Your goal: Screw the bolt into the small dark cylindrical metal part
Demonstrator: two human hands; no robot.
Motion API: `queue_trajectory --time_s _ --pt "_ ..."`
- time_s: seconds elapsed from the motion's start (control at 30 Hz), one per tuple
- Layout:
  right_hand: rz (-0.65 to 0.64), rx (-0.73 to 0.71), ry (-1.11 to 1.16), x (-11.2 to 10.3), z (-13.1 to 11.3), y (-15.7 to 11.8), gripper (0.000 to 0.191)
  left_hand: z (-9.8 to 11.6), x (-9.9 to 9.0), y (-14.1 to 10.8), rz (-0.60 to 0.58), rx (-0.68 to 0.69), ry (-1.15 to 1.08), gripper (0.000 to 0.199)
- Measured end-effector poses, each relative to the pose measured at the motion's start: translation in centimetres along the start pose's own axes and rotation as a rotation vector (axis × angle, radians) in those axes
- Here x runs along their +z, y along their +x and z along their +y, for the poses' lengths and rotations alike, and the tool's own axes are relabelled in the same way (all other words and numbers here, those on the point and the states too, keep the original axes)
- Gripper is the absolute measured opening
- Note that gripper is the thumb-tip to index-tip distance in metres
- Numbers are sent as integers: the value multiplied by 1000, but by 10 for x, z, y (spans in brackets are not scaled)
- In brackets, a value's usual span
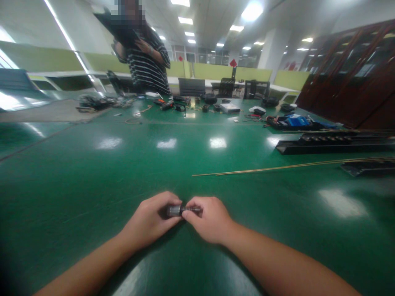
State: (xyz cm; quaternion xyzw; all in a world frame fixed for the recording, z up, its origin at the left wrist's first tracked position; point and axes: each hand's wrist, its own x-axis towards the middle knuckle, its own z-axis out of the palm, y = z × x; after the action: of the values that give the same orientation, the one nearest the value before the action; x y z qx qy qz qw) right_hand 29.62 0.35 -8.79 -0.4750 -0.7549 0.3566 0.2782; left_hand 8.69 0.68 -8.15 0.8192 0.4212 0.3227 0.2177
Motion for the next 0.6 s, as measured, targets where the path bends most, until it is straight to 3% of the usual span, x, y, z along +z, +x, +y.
queue_trajectory --time_s 0.6 --pt "1 19 29 1 1 -2 18 -2 -2 0 10 -4 9 14"
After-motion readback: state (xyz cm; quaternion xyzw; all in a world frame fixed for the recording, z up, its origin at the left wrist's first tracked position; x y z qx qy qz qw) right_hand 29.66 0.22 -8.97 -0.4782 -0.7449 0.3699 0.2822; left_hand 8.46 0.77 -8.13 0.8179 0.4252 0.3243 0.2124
